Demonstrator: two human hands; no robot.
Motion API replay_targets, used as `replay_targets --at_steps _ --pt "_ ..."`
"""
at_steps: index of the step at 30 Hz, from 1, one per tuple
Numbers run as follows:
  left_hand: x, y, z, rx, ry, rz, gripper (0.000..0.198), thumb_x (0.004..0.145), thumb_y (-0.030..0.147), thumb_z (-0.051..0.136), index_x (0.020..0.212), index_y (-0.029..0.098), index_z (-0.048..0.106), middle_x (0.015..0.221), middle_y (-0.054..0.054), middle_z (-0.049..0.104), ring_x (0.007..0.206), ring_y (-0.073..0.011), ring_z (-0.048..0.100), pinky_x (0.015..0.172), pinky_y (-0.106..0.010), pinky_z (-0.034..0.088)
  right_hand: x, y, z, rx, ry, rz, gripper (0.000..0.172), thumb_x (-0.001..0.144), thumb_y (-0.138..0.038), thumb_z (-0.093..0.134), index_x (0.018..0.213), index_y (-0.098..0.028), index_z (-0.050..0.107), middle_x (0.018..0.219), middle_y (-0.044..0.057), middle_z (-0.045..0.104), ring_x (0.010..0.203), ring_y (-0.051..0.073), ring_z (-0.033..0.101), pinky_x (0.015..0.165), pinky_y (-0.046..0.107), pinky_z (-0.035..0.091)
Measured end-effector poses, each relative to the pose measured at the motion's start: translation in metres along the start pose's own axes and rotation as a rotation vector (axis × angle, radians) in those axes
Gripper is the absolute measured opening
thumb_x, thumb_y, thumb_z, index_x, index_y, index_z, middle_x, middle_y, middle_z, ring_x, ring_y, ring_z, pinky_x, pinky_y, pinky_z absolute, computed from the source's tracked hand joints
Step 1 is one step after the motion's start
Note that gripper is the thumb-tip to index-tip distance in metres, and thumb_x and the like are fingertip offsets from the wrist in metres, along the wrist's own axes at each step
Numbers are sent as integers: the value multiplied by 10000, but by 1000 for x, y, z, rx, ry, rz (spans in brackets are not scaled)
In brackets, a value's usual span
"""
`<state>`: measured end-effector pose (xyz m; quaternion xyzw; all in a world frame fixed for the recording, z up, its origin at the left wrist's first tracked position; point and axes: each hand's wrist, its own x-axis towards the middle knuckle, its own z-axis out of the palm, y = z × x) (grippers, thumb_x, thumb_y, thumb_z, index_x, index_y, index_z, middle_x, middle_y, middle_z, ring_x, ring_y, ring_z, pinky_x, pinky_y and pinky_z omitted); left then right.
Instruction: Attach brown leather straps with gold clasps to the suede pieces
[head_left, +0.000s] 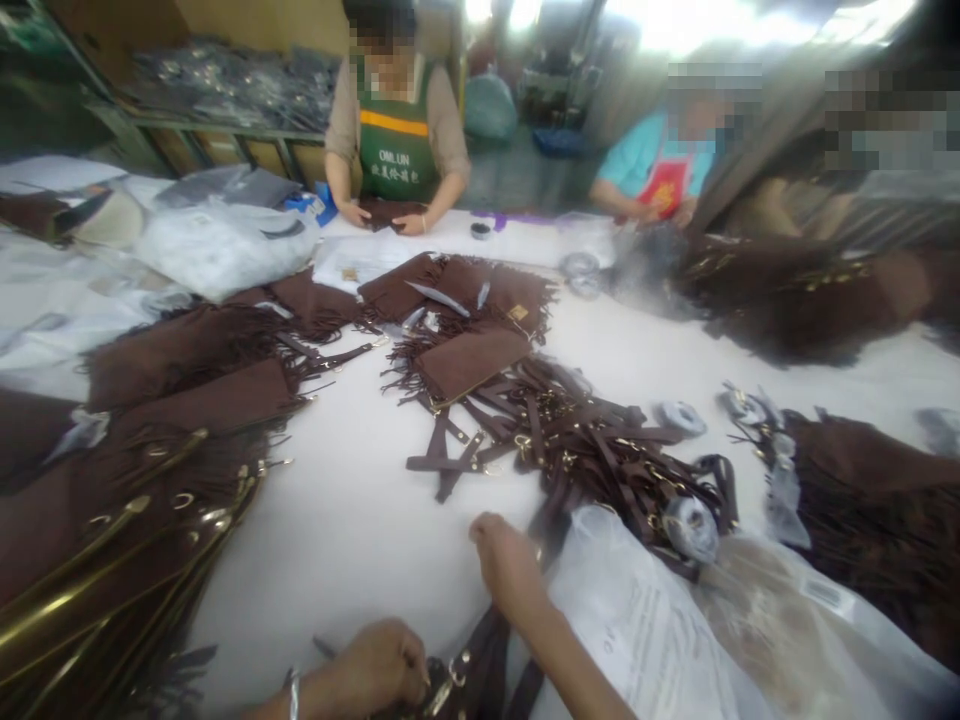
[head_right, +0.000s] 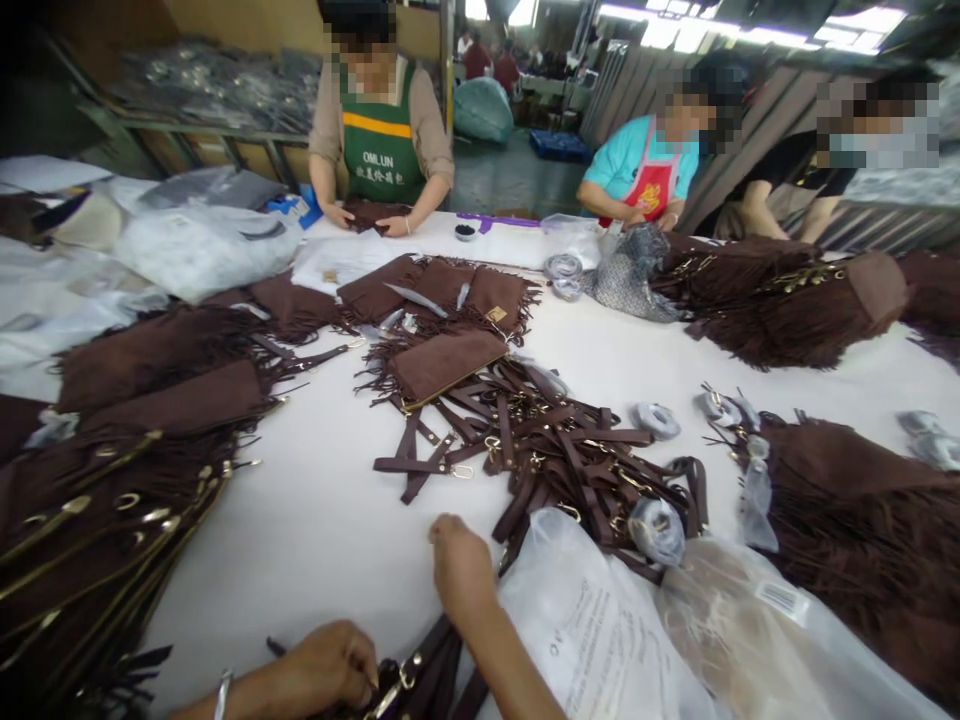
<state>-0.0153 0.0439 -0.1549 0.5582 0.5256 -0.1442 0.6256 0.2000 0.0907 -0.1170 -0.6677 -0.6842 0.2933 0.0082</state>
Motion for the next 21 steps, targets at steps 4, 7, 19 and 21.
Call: replay_targets --at_steps 4,7,19,21 --pt "-6 10 -2 19 5 -3 212 534 206 631 693 218 771 535 41 578 512 -130 487 473 -226 298 64 -8 -22 -16 176 -57 296 978 -142 388 1242 -198 509 1234 116 586 1157 229 540 950 323 417" --pt "-12 16 -5 49 -8 26 248 548 197 592 713 227 775 541 40 596 505 -132 498 466 -224 311 86 -21 -14 -5 191 -62 295 916 -36 401 1126 -159 570 1160 154 598 1065 260 582 887 366 451" --pt "-14 20 -15 117 -49 132 195 631 253 634 760 229 779 701 0 737 629 -168 590 580 -244 384 13 5 38 577 142 290 331 999 -427 258 958 -185 481 777 74 701 663 175 693 598 271 539" --pt "-15 20 -15 107 -62 146 224 648 221 617 803 217 779 760 -9 752 676 -173 615 616 -242 409 -2 6 47 611 95 287 312 999 -383 263 948 -181 495 829 86 718 685 168 708 590 259 542"
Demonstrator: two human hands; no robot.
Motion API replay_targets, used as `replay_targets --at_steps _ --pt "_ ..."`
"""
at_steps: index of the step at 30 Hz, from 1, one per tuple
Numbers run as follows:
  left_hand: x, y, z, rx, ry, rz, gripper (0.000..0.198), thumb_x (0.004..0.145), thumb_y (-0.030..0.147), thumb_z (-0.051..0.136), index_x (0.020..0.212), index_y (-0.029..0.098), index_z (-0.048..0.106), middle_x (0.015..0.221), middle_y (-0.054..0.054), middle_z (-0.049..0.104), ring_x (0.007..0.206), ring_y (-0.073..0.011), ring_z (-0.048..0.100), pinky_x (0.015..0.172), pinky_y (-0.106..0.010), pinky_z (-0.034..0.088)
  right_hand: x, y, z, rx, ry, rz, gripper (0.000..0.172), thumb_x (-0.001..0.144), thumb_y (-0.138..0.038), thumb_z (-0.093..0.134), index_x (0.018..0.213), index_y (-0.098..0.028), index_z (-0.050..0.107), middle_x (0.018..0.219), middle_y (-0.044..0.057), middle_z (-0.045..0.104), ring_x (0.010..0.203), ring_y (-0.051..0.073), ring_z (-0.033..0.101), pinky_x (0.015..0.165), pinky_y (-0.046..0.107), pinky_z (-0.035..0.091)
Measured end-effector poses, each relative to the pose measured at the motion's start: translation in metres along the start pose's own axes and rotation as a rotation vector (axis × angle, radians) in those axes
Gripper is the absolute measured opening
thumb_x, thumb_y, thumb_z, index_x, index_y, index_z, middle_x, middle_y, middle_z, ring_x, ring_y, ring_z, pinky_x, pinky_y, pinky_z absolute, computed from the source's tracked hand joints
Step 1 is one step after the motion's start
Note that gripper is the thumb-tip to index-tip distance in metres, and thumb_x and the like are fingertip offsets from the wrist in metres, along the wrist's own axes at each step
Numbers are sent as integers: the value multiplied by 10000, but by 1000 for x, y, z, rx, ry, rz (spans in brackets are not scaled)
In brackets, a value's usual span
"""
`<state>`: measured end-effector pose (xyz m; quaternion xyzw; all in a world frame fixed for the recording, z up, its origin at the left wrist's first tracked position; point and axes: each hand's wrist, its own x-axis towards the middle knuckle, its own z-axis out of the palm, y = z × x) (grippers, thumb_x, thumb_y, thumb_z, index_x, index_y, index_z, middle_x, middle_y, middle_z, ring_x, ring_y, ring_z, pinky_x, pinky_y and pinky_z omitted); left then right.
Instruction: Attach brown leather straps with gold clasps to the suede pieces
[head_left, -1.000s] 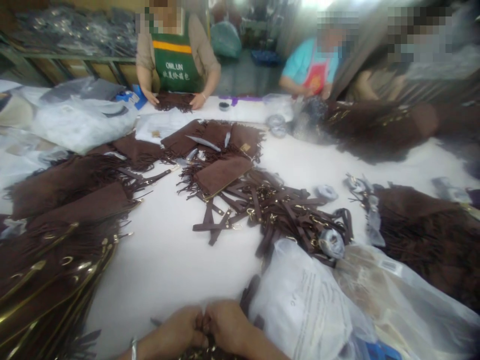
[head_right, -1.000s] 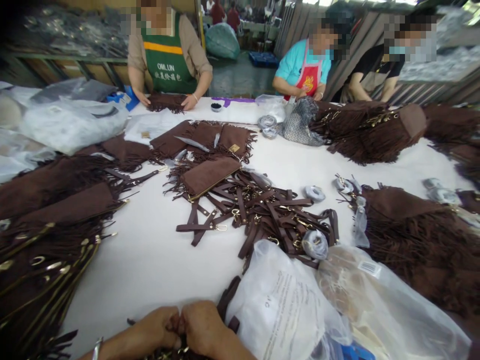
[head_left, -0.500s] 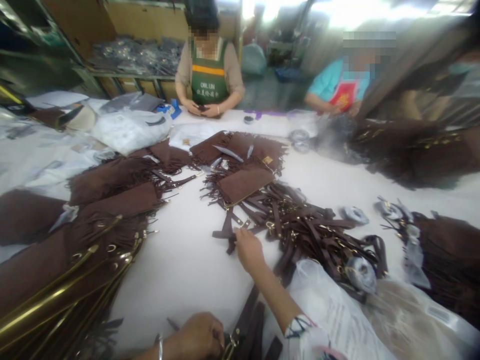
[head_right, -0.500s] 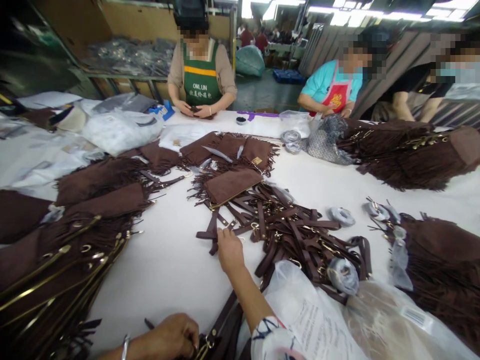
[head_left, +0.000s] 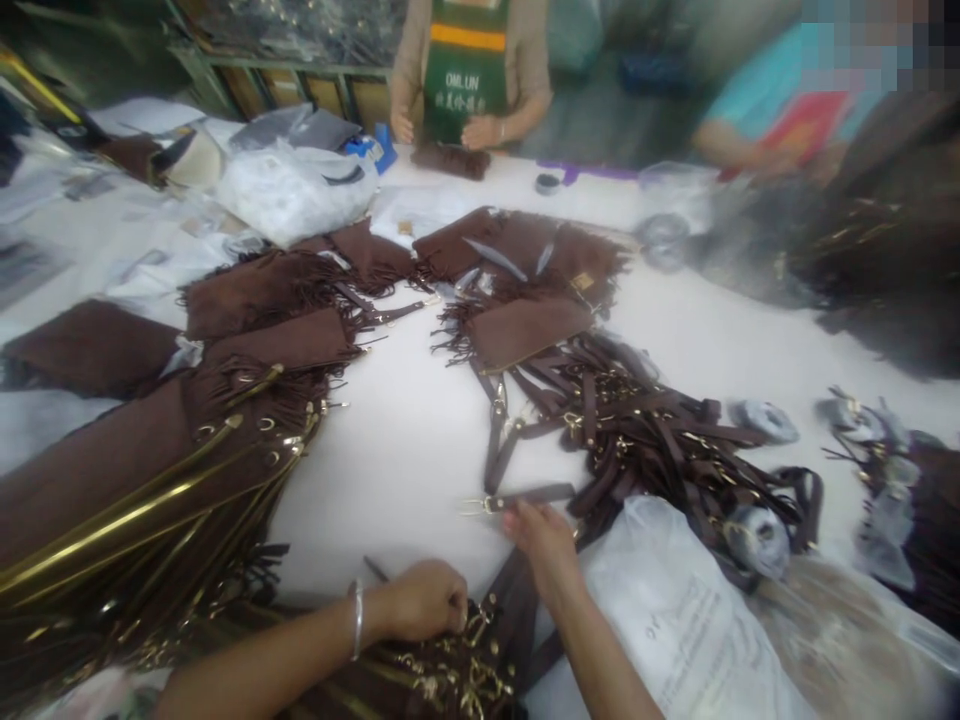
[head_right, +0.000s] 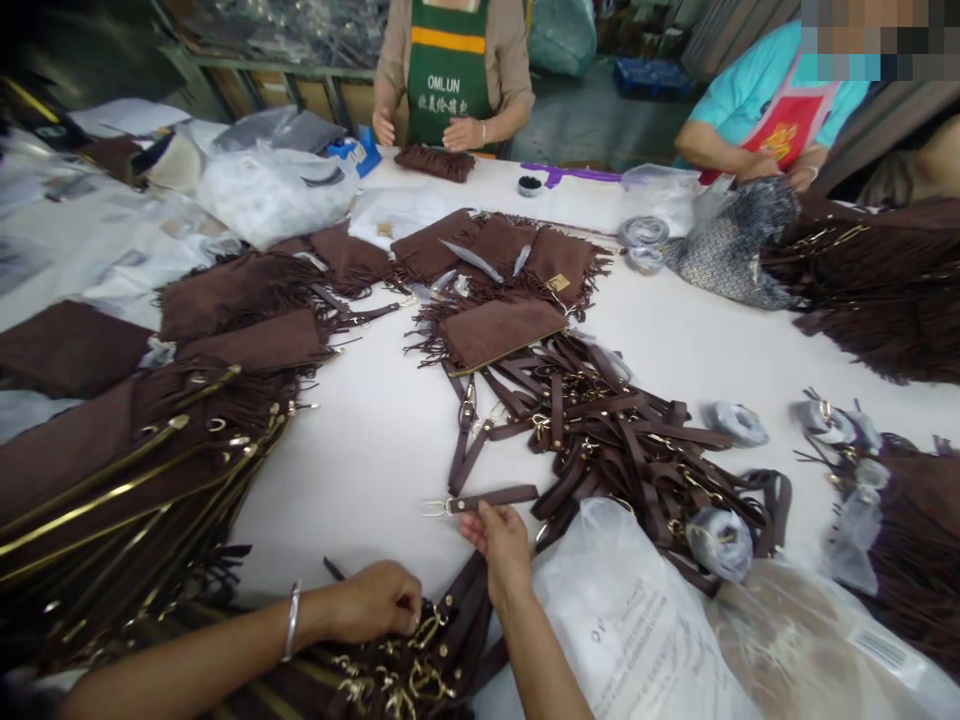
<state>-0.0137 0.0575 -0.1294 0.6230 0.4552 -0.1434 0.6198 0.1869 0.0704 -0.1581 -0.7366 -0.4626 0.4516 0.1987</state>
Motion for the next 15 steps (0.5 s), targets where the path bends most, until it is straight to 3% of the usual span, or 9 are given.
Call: replay_targets --at_steps 4,7,10,12,15 --pt "-1 1 0 -46 -21 26 265 657 164 603 849 201 782 800 -25 759 721 -183 636 613 -234 417 -22 7 -13 -169 -96 -55 241 964 -318 411 825 -192 562 639 27 667 530 187 655 553 291 503" --pt "0 0 0 -100 -38 26 278 659 137 603 857 202 787 807 -27 763 725 -184 648 615 -231 421 -22 -6 -19 -389 -78 -239 206 979 -223 392 981 -207 598 909 83 691 859 246 665 782 368 481" --pt "1 -3 1 -152 -25 4 218 674 193 650 843 188 788 809 -34 765 738 -194 663 643 -240 442 -8 -25 -1 -580 -153 -504 224 961 -150 447 1115 -234 586 1099 81 646 1071 264 557 927 392 403" --pt "1 -6 2 -190 -15 -3 205 672 239 679 838 184 786 826 -34 766 770 -201 670 679 -245 460 3 -33 15 -660 -209 -602 206 933 -119 495 1076 -215 607 1062 85 641 1044 271 540 913 397 397" --pt "2 -10 3 -259 -24 13 217 667 264 683 846 189 780 852 -24 765 804 -195 670 729 -246 476 12 -33 30 -739 -224 -636 153 921 -94 498 972 -155 629 988 118 631 976 290 537 863 414 399"
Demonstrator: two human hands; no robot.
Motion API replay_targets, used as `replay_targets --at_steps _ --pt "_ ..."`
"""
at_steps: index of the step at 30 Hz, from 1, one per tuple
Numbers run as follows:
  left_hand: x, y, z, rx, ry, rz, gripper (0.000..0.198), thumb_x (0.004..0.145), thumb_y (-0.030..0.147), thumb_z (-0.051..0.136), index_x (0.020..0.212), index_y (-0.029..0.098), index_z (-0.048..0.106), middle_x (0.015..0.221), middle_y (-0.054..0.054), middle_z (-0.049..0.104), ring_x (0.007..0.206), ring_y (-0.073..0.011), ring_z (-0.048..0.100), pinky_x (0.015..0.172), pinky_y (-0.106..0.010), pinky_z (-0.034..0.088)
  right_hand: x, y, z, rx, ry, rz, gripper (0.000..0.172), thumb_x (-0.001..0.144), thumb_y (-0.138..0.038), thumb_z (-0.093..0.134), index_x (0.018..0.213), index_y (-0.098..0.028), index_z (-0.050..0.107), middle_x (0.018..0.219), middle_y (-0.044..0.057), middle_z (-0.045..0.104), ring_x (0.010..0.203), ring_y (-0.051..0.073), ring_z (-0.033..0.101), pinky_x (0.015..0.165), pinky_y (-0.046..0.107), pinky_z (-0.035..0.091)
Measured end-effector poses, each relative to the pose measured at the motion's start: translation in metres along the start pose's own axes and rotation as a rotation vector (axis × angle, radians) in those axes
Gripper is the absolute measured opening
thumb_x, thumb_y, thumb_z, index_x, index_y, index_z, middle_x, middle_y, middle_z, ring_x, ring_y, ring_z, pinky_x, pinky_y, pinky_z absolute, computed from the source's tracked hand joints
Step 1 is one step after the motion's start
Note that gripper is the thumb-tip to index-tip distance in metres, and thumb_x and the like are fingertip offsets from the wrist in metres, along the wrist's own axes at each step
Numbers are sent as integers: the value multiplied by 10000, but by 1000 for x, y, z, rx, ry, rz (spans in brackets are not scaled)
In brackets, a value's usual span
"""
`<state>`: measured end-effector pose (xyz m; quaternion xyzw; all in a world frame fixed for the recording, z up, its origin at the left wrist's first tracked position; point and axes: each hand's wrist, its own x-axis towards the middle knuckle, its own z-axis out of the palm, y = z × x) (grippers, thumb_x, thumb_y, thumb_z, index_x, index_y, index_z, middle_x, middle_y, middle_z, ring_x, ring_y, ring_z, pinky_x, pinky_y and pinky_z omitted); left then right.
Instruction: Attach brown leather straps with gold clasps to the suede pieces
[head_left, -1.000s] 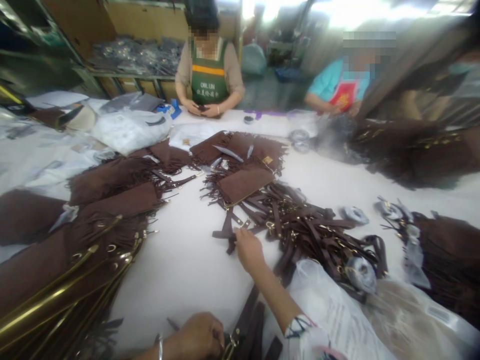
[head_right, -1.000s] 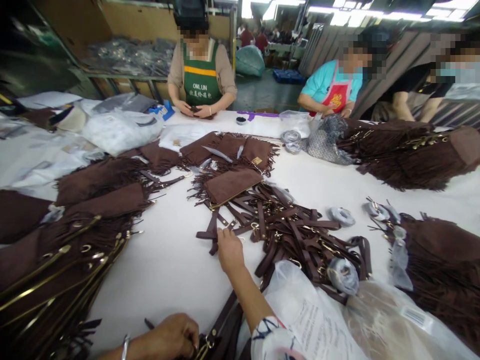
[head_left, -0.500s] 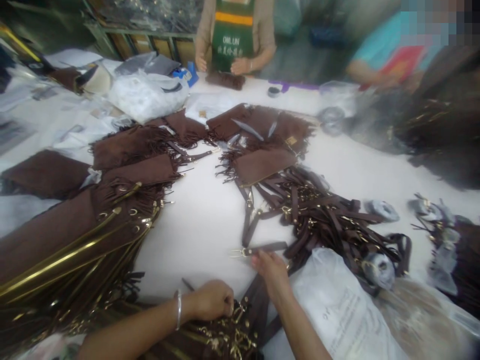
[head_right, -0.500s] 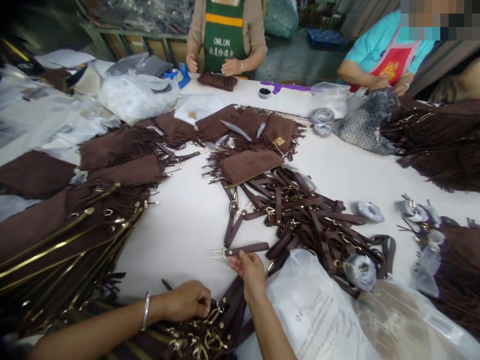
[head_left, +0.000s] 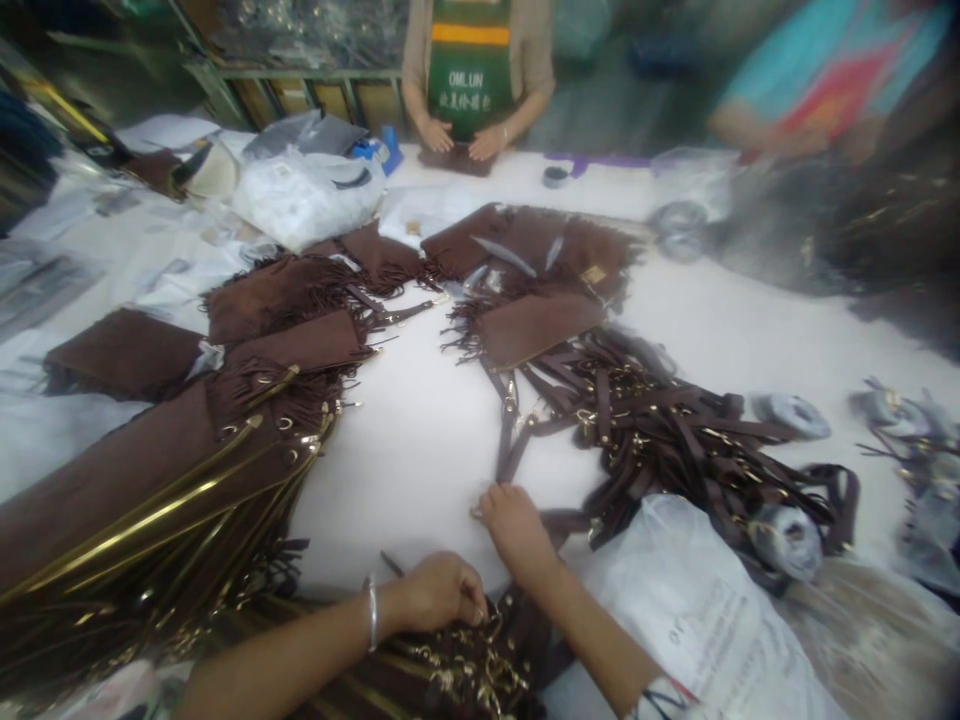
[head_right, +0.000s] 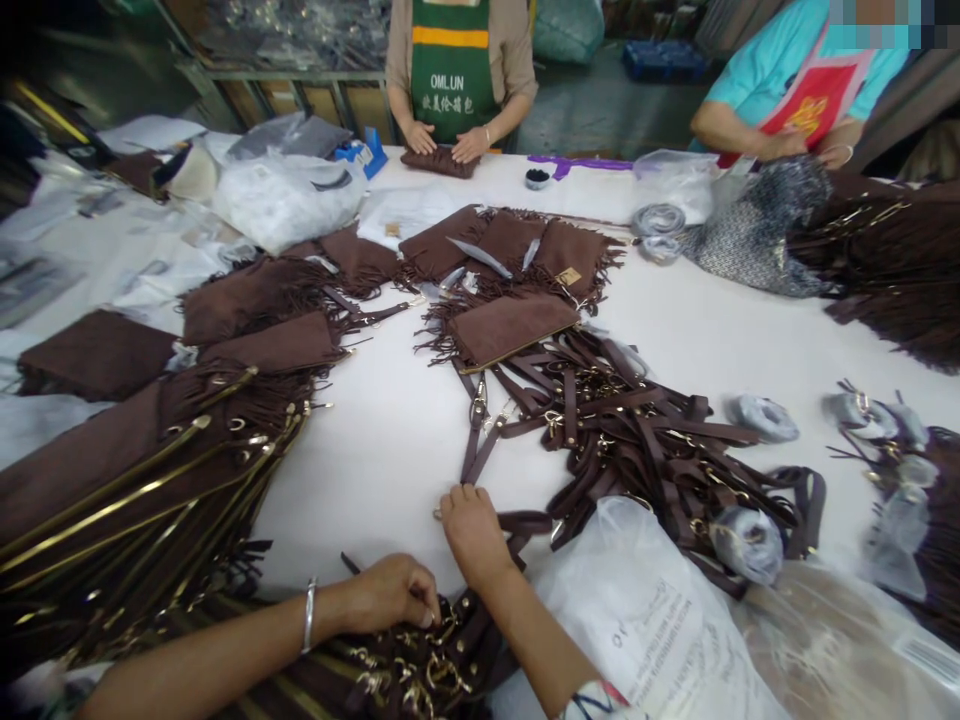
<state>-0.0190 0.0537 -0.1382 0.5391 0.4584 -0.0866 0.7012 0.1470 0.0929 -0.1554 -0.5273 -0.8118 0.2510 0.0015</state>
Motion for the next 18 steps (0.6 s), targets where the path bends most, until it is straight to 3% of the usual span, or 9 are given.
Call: replay_targets --at_steps 5,8,11,13,18 --pt "5 -7 1 -73 -23 -7 235 626 222 661 830 165 762 843 -32 756 775 -184 644 711 -251 477 -27 14 -1 8 -23 16 123 951 -176 511 906 -175 626 915 87 642 906 269 568 803 370 408" --pt "7 -10 2 -64 -8 -38 234 611 224 658 810 147 754 794 -41 738 726 -183 612 662 -259 454 -54 19 -11 98 -53 -17 153 982 -224 480 1017 -238 628 914 24 680 868 206 613 771 296 419" --pt "7 -9 3 -53 -2 -58 242 616 235 650 813 137 749 763 -35 717 697 -177 585 660 -265 439 -78 19 -20 326 -111 -83 233 981 -183 436 1093 -264 624 959 -2 709 877 158 644 767 236 422" --pt "6 -7 2 -49 -7 -59 250 624 229 627 822 135 747 739 -23 701 684 -171 571 656 -263 427 -89 16 -23 517 -191 -95 247 978 -192 411 1129 -248 598 868 -12 712 788 147 652 707 224 422" --pt "3 -4 0 -38 -49 -56 266 627 214 579 826 137 737 667 8 648 619 -149 521 583 -247 376 -94 9 -17 766 -263 63 84 938 -247 479 973 -223 550 674 -50 669 648 138 620 609 215 382"
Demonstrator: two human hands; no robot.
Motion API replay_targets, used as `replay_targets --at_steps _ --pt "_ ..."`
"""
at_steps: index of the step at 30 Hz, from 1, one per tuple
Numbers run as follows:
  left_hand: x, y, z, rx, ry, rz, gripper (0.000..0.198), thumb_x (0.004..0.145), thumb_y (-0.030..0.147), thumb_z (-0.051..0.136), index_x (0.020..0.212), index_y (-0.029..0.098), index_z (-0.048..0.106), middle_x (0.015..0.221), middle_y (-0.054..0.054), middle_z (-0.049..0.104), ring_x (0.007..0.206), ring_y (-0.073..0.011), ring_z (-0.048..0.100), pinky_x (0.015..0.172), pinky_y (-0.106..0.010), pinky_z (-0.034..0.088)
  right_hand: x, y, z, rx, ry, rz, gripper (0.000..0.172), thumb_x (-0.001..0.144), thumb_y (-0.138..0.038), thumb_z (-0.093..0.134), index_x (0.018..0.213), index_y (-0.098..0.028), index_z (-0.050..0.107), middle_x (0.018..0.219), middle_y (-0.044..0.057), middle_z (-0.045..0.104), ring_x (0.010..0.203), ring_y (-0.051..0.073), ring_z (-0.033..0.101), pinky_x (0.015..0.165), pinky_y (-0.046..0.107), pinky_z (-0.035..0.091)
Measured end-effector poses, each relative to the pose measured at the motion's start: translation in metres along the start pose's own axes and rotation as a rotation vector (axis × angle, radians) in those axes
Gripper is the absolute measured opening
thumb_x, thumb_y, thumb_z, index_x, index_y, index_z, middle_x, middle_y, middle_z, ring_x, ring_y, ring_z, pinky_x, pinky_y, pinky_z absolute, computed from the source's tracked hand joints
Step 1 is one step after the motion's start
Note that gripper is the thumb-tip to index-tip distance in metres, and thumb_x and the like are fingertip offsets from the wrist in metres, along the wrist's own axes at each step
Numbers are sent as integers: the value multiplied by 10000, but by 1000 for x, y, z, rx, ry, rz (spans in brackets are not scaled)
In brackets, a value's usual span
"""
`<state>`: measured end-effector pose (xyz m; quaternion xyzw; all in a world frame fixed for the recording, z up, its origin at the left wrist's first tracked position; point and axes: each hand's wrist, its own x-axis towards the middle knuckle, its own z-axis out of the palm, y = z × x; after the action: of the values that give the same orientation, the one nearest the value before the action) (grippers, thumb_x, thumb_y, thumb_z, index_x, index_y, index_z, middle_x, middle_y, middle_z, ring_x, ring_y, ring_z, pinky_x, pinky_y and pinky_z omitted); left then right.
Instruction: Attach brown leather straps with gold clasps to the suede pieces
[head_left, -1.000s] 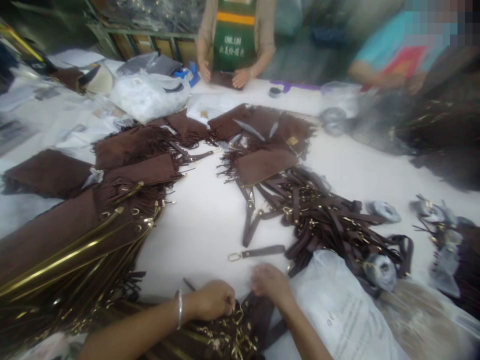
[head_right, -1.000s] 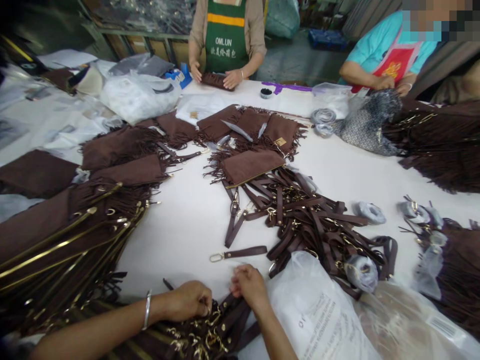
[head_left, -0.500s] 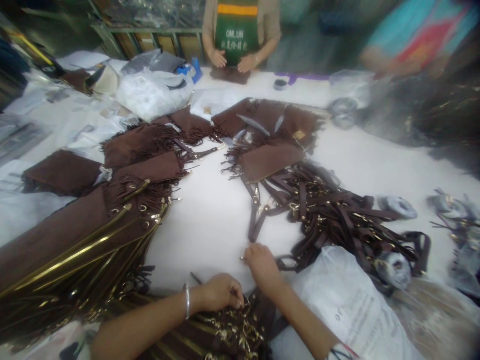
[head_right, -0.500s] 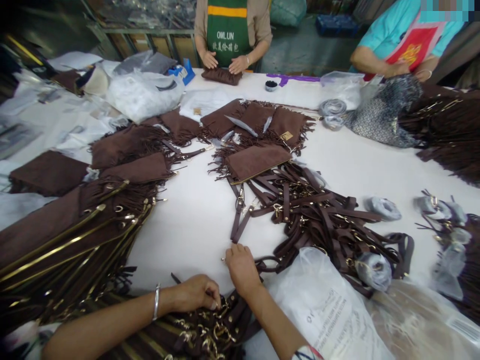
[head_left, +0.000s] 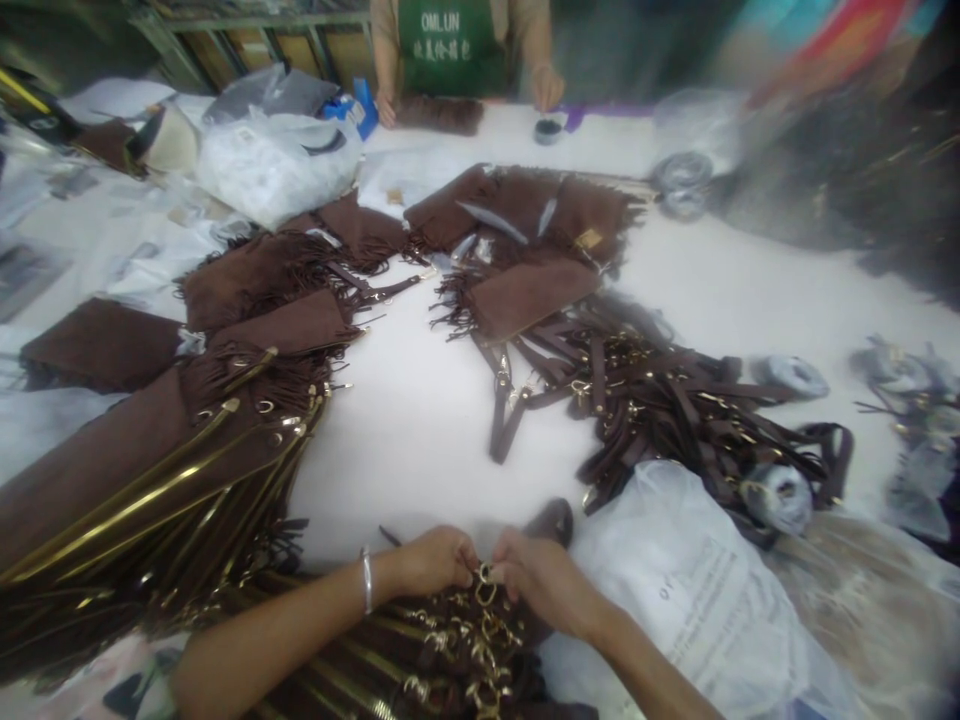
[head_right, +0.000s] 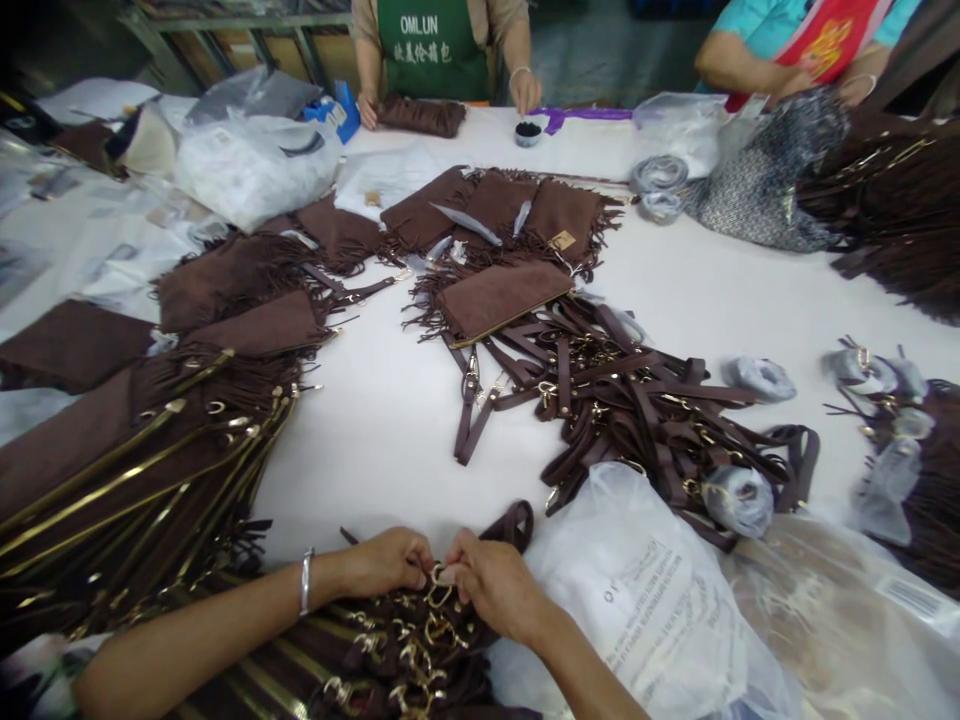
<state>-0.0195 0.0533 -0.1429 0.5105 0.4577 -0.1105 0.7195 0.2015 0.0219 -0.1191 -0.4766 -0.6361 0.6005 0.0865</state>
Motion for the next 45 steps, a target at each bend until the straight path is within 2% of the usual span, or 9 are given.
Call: replay_targets --at_steps 6,11,16,19,22,27,33,38,45 --pt "-2 0 -1 -22 -21 24 222 655 262 614 823 149 704 707 12 633 665 -149 519 623 -240 387 6 5 10 -5 3 66 64 881 -225 530 827 -226 564 610 -62 652 578 117 597 573 209 335" --pt "-4 3 -1 -79 -67 72 188 659 317 649 745 152 678 646 30 548 634 -128 440 601 -234 326 6 3 21 -55 14 79 59 886 -231 511 879 -218 568 651 -27 660 625 145 592 583 237 310" --pt "-3 4 1 -109 -73 48 320 673 462 688 651 145 646 574 43 463 574 -111 357 571 -245 278 8 3 21 -42 -60 79 71 875 -191 492 890 -218 556 585 -46 630 613 147 582 585 234 324" --pt "1 0 1 -119 -49 6 261 615 391 701 688 142 675 604 28 526 589 -123 399 577 -251 307 1 2 16 -46 -94 38 81 901 -214 485 955 -214 546 764 -16 683 713 155 609 619 237 353" --pt "5 -4 2 -124 -27 -20 231 573 327 686 716 146 697 636 13 588 619 -141 451 585 -256 336 -9 2 15 -192 -70 -65 165 887 -225 544 1052 -221 542 973 17 674 875 192 607 731 275 370" --pt "5 -7 4 -128 -8 -43 237 585 308 659 749 143 706 658 0 631 627 -148 486 599 -257 369 -14 5 22 -404 -43 -80 163 915 -183 501 1044 -230 587 968 21 667 892 206 587 811 318 344" --pt "0 -4 1 -89 -59 -2 243 638 312 671 809 148 725 712 -3 660 654 -144 509 627 -251 379 -15 6 15 -137 -38 1 140 878 -232 570 1012 -246 609 919 -19 688 855 183 603 713 271 346" --pt "-3 -2 0 -90 -80 14 244 653 312 698 835 152 725 727 1 660 670 -145 518 633 -244 381 -6 14 7 244 -120 98 172 765 -212 668 936 -219 660 856 -17 676 811 178 593 668 250 361" --pt "-7 7 0 -116 -56 19 248 599 300 773 786 153 703 713 12 634 701 -152 522 640 -249 374 13 35 17 543 -265 144 162 712 -248 681 852 -178 639 737 -22 629 666 134 557 617 240 420"
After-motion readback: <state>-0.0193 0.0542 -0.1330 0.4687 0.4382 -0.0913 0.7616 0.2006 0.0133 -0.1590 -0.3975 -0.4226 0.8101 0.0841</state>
